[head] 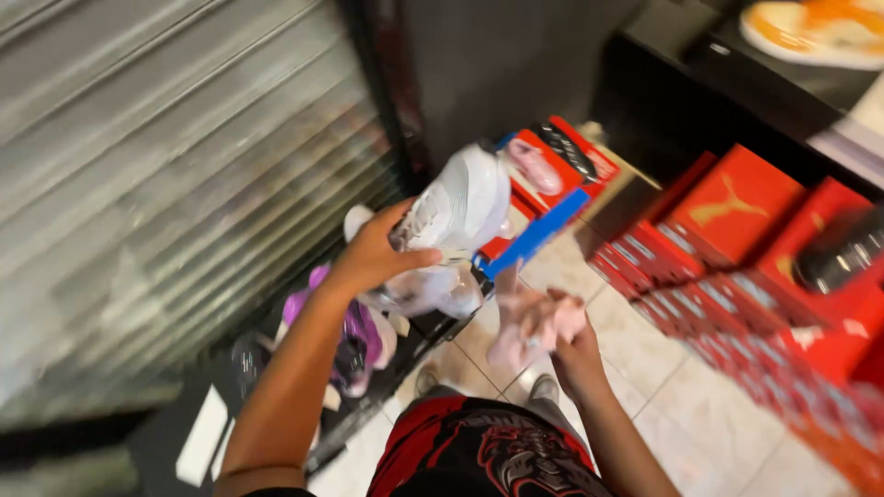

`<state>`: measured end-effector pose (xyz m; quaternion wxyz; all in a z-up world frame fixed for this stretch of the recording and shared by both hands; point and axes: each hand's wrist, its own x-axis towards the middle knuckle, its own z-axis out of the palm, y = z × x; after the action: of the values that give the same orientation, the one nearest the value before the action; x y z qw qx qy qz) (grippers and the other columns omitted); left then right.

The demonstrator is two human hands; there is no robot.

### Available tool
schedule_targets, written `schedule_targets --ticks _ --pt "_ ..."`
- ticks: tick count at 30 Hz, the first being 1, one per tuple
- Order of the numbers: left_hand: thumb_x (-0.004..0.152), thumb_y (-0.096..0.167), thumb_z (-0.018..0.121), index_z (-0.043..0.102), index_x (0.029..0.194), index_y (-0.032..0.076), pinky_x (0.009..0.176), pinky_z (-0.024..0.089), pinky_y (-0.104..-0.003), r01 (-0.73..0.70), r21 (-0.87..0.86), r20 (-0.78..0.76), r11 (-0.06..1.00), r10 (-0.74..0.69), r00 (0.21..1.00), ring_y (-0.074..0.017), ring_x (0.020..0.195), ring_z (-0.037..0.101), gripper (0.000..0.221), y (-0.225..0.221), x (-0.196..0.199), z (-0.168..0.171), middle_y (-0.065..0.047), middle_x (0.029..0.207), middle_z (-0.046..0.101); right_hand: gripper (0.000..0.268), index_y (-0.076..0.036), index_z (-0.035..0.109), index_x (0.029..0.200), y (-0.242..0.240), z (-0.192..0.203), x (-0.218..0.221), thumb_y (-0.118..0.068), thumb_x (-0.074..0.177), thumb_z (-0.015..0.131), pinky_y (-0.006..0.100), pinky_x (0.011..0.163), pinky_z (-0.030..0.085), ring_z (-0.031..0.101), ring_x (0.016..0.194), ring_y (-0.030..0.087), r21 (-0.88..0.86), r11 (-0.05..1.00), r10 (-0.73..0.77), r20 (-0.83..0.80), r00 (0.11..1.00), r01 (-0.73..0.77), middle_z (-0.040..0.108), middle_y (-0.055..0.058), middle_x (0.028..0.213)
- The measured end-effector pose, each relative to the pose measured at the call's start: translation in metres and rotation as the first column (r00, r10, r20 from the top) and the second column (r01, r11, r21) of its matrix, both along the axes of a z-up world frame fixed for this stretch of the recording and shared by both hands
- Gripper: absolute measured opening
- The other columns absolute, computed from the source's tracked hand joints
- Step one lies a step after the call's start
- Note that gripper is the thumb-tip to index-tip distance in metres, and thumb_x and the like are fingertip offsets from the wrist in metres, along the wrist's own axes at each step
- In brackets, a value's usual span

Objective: Cleaning shoe boxes with a cloth and inspecting the shoes inside before restacking them.

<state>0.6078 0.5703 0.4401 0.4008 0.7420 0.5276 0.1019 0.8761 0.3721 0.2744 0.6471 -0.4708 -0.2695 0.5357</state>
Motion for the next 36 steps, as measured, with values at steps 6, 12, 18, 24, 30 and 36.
schedule_targets --ticks 6,12,18,24,30,36 --pt "0.094 0.043 0.059 0.028 0.162 0.008 0.117 0.03 -0.062 -0.071 -0.075 0.542 0.995 0.101 0.835 -0.0504 0.147 0.032 0.082 -0.11 0.026 -0.04 -0.032 0.16 0.034 0.066 -0.026 0.044 0.143 0.033 -0.136 0.031 -0.07 0.095 0.056 0.02 0.06 0.042 0.06 0.079 0.013 -0.129 0.966 0.173 -0.314 0.933 -0.223 0.063 0.002 0.105" --pt "0.094 0.056 0.065 0.033 0.158 0.002 0.114 0.031 -0.057 -0.314 -0.234 0.833 0.92 0.356 0.423 -0.0404 0.141 0.037 0.09 -0.243 0.037 -0.154 -0.028 0.151 0.042 0.078 -0.023 0.021 0.164 -0.031 0.047 -0.042 -0.032 0.096 0.06 0.047 0.106 0.049 0.055 0.133 0.028 -0.036 0.822 0.506 -0.412 0.758 -0.568 0.047 0.01 0.157" --pt "0.091 0.059 0.059 0.036 0.155 0.002 0.111 0.036 -0.054 -0.553 -0.281 0.847 0.784 0.473 0.241 -0.0388 0.136 0.042 0.088 -0.341 0.022 -0.158 -0.027 0.148 0.046 0.015 0.004 0.062 0.107 -0.07 0.059 -0.064 -0.008 0.1 0.056 0.045 0.101 0.046 0.058 0.077 0.025 0.643 0.092 0.753 0.455 0.475 -0.76 0.057 0.008 0.075" --pt "0.089 0.063 0.054 0.04 0.151 0.002 0.107 0.041 -0.051 -0.712 -0.336 0.828 0.616 0.553 0.088 -0.0371 0.131 0.048 0.088 -0.453 -0.043 -0.153 -0.026 0.144 0.051 0.041 -0.022 0.081 0.098 -0.103 -0.091 -0.128 -0.048 0.101 0.05 0.038 0.095 0.05 0.072 0.102 0.028 0.618 -0.41 0.54 0.757 0.368 -0.671 0.077 0.001 0.11" --pt "0.087 0.067 0.049 0.043 0.147 0.002 0.104 0.046 -0.048 -0.762 -0.368 0.827 0.533 0.561 -0.007 -0.0354 0.127 0.054 0.089 -0.532 -0.1 -0.14 -0.025 0.14 0.055 0.088 -0.003 0.012 0.164 -0.175 0.104 -0.241 -0.052 0.101 0.048 0.053 0.137 0.008 0.009 0.164 0.039 0.506 -0.118 0.381 0.817 0.432 -0.854 0.007 0.02 0.173" --pt "0.085 0.071 0.044 0.047 0.143 0.002 0.1 0.051 -0.046 -0.822 -0.348 0.854 0.451 0.514 -0.079 -0.0337 0.122 0.059 0.091 -0.584 -0.152 -0.104 -0.023 0.136 0.06 0.079 -0.007 0.012 0.165 -0.227 0.091 -0.28 -0.047 0.103 0.04 0.062 0.132 0.015 0.015 0.16 0.048 0.366 -0.512 0.258 0.928 0.268 -0.777 0.016 0.021 0.171"
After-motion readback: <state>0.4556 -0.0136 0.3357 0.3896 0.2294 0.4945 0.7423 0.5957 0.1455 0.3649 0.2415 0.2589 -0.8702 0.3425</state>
